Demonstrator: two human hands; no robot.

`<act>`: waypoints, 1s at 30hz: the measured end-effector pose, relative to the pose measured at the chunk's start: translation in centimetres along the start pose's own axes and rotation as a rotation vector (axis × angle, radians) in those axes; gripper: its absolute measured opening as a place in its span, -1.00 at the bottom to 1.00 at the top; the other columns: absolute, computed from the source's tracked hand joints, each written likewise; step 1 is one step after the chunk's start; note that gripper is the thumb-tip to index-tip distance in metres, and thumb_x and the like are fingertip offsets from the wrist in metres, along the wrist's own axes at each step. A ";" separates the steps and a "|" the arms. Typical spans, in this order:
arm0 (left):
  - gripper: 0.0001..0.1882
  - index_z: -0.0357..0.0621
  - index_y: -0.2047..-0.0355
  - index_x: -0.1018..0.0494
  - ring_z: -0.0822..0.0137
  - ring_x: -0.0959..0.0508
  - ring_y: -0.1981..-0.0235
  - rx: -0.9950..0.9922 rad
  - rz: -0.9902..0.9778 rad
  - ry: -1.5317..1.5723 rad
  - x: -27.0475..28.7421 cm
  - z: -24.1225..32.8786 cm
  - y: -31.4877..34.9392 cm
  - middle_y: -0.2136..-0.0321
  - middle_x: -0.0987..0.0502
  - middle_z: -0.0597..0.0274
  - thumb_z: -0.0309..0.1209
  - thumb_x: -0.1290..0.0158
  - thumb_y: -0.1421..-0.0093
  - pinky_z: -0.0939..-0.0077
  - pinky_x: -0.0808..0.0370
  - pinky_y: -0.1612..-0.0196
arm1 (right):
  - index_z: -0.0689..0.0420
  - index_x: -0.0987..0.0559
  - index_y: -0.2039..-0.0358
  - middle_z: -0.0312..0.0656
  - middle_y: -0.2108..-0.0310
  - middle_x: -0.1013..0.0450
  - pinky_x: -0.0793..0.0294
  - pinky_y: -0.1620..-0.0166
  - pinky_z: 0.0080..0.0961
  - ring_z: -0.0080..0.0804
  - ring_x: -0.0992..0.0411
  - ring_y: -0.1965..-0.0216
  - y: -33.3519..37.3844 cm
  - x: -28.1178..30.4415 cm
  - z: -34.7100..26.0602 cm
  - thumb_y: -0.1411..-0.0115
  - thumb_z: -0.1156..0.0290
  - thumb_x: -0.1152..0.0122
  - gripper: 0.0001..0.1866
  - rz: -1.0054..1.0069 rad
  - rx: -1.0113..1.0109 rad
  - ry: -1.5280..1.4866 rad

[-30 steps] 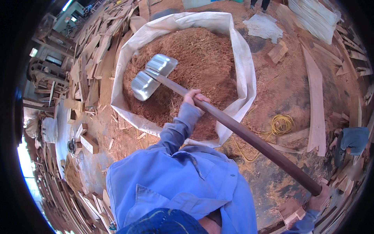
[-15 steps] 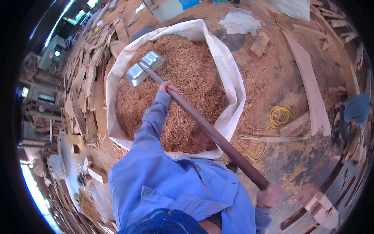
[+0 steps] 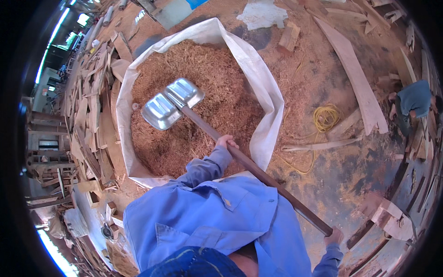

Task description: The person uses a shovel to scoop sawdust from the floor and transfer it into a large white sack. The person repeatedly scoops and deposits the sawdust, gradually filling the sack.

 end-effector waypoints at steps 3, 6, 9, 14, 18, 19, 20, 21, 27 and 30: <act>-0.79 -0.03 0.71 -0.16 0.38 -0.24 0.76 0.084 -0.001 -0.056 -0.9 -2.8 1.9 0.78 -0.16 0.36 -0.47 0.04 0.04 0.31 -0.35 0.56 | 0.10 -0.41 0.62 -0.01 0.61 -0.39 -0.32 0.32 -0.14 0.05 -0.37 0.42 3.8 -0.9 2.9 0.36 0.50 -0.18 -0.81 0.016 -0.108 0.031; -0.80 -0.03 0.70 -0.17 0.38 -0.25 0.76 0.112 -0.085 -0.086 -2.0 -4.1 1.1 0.77 -0.18 0.36 -0.47 0.03 0.04 0.32 -0.36 0.56 | 0.10 -0.40 0.64 -0.01 0.61 -0.39 -0.33 0.34 -0.14 0.06 -0.38 0.45 6.7 -2.3 3.7 0.36 0.52 -0.17 -0.82 -0.051 -0.173 -0.107; -0.87 -0.14 0.64 -0.24 0.33 -0.30 0.76 0.106 -0.046 -0.144 -2.8 -5.4 -0.7 0.76 -0.23 0.27 -0.51 0.01 0.07 0.30 -0.37 0.62 | 0.12 -0.39 0.64 -0.01 0.65 -0.39 -0.34 0.39 -0.15 0.05 -0.39 0.49 9.7 -3.9 3.1 0.39 0.50 -0.20 -0.79 -0.068 -0.192 -0.043; -0.88 -0.19 0.62 -0.27 0.28 -0.33 0.77 0.230 -0.111 -0.282 -5.7 -8.0 -2.3 0.74 -0.27 0.20 -0.53 -0.01 0.09 0.24 -0.38 0.64 | 0.11 -0.40 0.64 -0.01 0.68 -0.38 -0.35 0.46 -0.15 0.03 -0.40 0.55 15.6 -6.7 1.1 0.43 0.46 -0.21 -0.77 -0.147 -0.319 -0.112; -0.80 -0.11 0.67 -0.20 0.30 -0.29 0.75 0.186 -0.191 -0.365 -7.2 -8.8 -2.8 0.75 -0.21 0.26 -0.47 -0.02 0.07 0.23 -0.37 0.56 | 0.10 -0.43 0.65 -0.03 0.68 -0.40 -0.38 0.45 -0.20 -0.01 -0.42 0.53 17.5 -8.4 0.9 0.45 0.43 -0.20 -0.78 -0.213 -0.366 -0.140; -0.82 -0.12 0.67 -0.21 0.28 -0.31 0.74 0.211 -0.160 -0.384 -6.8 -9.1 -2.7 0.75 -0.23 0.23 -0.48 -0.02 0.08 0.23 -0.37 0.58 | 0.10 -0.43 0.65 -0.03 0.67 -0.40 -0.38 0.44 -0.21 -0.01 -0.42 0.53 17.5 -8.8 1.4 0.45 0.42 -0.20 -0.78 -0.245 -0.387 -0.162; -0.83 -0.14 0.67 -0.23 0.25 -0.33 0.74 0.221 -0.169 -0.396 -6.3 -9.4 -2.5 0.75 -0.25 0.20 -0.49 -0.01 0.09 0.24 -0.37 0.60 | 0.10 -0.44 0.65 -0.04 0.66 -0.41 -0.38 0.43 -0.22 -0.02 -0.42 0.52 17.7 -9.3 2.0 0.46 0.41 -0.21 -0.77 -0.274 -0.403 -0.188; -0.85 -0.15 0.67 -0.24 0.23 -0.35 0.73 0.210 -0.163 -0.407 -5.6 -9.7 -2.3 0.75 -0.27 0.17 -0.50 -0.01 0.10 0.24 -0.37 0.62 | 0.09 -0.47 0.63 -0.05 0.64 -0.41 -0.39 0.41 -0.25 -0.02 -0.42 0.50 17.4 -9.5 2.9 0.45 0.40 -0.21 -0.77 -0.255 -0.386 -0.231; -0.79 -0.09 0.71 -0.18 0.18 -0.31 0.67 0.237 -0.099 -0.338 -0.1 -12.8 1.0 0.77 -0.18 0.22 -0.39 0.05 0.04 0.18 -0.34 0.54 | 0.07 -0.47 0.67 -0.02 0.64 -0.41 -0.39 0.41 -0.19 0.00 -0.41 0.50 18.3 -10.0 10.2 0.32 0.41 -0.20 -0.89 -0.165 -0.365 -0.093; -0.77 -0.09 0.73 -0.15 0.16 -0.31 0.68 0.144 -0.164 -0.332 0.9 -13.9 2.2 0.77 -0.20 0.20 -0.41 0.05 0.04 0.06 -0.38 0.51 | 0.07 -0.46 0.66 -0.04 0.63 -0.41 -0.35 0.32 -0.19 -0.01 -0.39 0.48 17.7 -9.8 13.6 0.30 0.49 -0.11 -0.92 0.053 -0.318 -0.077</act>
Point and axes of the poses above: each hand's wrist, its own y-axis away from the middle knuckle, its own x-axis out of the back of the hand, z = x × y, the point moved 3 cm from there along -y, towards the middle knuckle
